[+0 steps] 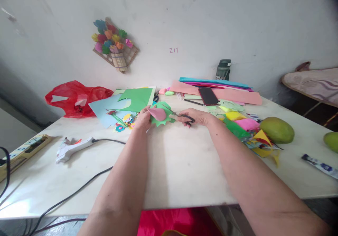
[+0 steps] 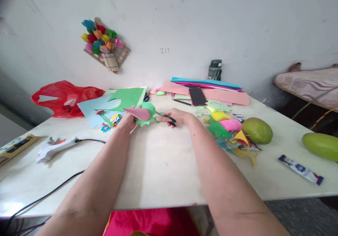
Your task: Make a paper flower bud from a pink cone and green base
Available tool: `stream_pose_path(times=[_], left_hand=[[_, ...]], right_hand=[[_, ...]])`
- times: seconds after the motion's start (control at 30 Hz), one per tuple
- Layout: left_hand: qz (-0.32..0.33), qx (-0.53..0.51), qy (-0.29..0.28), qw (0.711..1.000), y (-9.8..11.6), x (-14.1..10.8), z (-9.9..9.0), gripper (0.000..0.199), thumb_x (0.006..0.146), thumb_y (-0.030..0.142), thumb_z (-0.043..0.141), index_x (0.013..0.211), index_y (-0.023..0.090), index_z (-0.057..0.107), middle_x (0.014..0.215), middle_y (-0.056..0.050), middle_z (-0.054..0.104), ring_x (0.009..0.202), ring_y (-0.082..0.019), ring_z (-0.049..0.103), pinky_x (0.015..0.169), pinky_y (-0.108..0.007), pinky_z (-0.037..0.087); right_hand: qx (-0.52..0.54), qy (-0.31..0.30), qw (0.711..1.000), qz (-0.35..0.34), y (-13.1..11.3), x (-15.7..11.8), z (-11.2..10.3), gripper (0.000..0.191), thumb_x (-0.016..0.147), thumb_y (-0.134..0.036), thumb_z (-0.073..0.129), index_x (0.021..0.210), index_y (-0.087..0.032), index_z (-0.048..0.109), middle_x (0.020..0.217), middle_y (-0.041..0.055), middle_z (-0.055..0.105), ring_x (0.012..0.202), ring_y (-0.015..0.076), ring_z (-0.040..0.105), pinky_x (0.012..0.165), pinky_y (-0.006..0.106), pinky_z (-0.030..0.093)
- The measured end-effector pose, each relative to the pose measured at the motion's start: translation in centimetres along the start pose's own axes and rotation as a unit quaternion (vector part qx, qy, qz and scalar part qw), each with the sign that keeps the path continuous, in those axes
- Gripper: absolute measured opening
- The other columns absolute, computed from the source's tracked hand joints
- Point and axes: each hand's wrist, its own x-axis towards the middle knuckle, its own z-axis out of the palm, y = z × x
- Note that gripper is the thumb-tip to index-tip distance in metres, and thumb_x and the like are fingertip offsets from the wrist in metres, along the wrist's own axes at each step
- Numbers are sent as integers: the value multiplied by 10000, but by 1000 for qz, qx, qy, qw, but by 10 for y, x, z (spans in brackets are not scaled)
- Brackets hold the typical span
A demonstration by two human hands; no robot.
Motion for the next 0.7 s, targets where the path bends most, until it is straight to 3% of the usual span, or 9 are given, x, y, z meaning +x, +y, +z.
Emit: stream_pose_path(times=[0.7], left_hand=[[15, 29, -22, 999, -4, 4, -5, 324, 455, 324, 816, 669, 161, 636, 638, 3, 641, 562, -105, 556, 573, -228, 417]], right_hand=[[22, -12, 1000, -5, 8, 7, -3, 257, 646, -377, 679, 663, -152, 556, 521, -58, 403, 397, 55, 390, 356, 202, 288]])
